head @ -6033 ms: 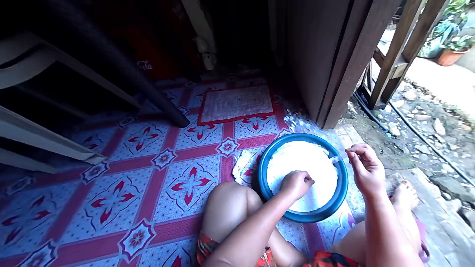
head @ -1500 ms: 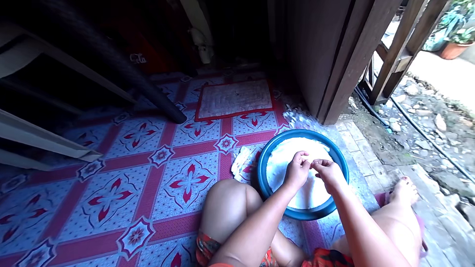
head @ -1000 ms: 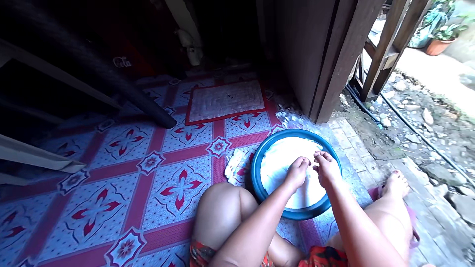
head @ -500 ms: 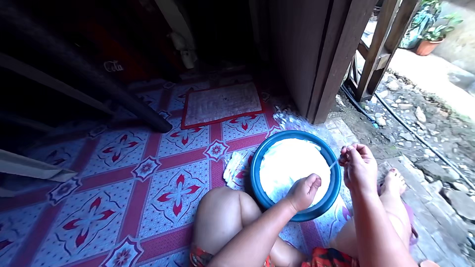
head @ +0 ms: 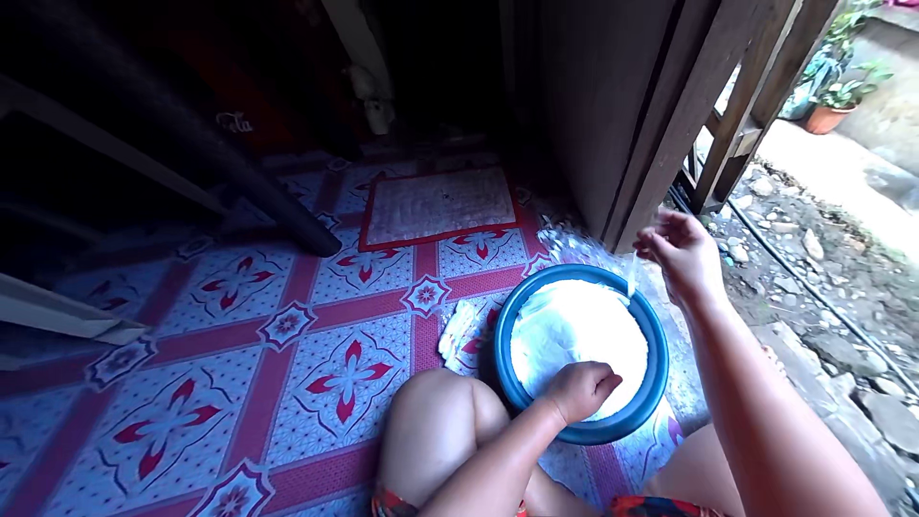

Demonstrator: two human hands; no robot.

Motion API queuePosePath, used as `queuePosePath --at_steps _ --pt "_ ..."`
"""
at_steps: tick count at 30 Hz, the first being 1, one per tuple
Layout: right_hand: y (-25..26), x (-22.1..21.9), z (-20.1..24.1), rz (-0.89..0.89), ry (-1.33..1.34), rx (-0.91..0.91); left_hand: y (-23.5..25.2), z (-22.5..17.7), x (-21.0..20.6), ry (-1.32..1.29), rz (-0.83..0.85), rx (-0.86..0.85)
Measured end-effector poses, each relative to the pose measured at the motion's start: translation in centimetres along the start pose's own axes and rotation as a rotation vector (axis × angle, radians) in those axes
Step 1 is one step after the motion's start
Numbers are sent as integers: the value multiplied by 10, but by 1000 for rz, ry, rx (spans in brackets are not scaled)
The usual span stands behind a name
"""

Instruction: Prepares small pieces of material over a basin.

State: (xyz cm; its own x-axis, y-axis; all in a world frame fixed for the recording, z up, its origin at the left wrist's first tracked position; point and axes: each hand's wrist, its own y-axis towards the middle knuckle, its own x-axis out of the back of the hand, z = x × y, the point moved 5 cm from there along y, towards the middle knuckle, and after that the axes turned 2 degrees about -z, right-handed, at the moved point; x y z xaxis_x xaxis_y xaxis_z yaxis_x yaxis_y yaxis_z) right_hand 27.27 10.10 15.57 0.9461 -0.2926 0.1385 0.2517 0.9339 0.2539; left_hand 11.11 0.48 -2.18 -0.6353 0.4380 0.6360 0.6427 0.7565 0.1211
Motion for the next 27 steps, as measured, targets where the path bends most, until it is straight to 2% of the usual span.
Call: queuePosePath --at_steps 3,5,6,9,11,13,15,17,19,21,24,27 --pt "30 2 -1 -128 106 87 -4 1 3 -12 -48 -30" --pt "33 14 -21 -159 -12 -20 -6 1 8 -6 -48 -8" --pt "30 20 -38 -114 -127 -117 -6 2 10 -1 -35 10" --pt "7 37 -105 168 -434 -397 -6 2 12 42 54 52" --pt "-17 48 -146 313 -591 -459 -3 -1 9 96 171 73" --pt "-46 56 -168 387 -733 -481 2 -5 8 136 283 111" --pt "-68 56 -169 470 -869 -484 11 -11 12 159 308 177" --pt "-82 44 -149 553 -926 -419 25 -18 24 173 224 231" --pt "-88 30 -123 629 -932 -368 43 -25 44 202 142 342" --pt "-92 21 -116 694 -955 -343 64 -27 65 231 53 455" --pt "-95 16 -117 797 -1026 -394 91 0 81 293 -74 566" --pt "-91 17 -111 840 -1057 -441 115 22 81 384 -110 624"
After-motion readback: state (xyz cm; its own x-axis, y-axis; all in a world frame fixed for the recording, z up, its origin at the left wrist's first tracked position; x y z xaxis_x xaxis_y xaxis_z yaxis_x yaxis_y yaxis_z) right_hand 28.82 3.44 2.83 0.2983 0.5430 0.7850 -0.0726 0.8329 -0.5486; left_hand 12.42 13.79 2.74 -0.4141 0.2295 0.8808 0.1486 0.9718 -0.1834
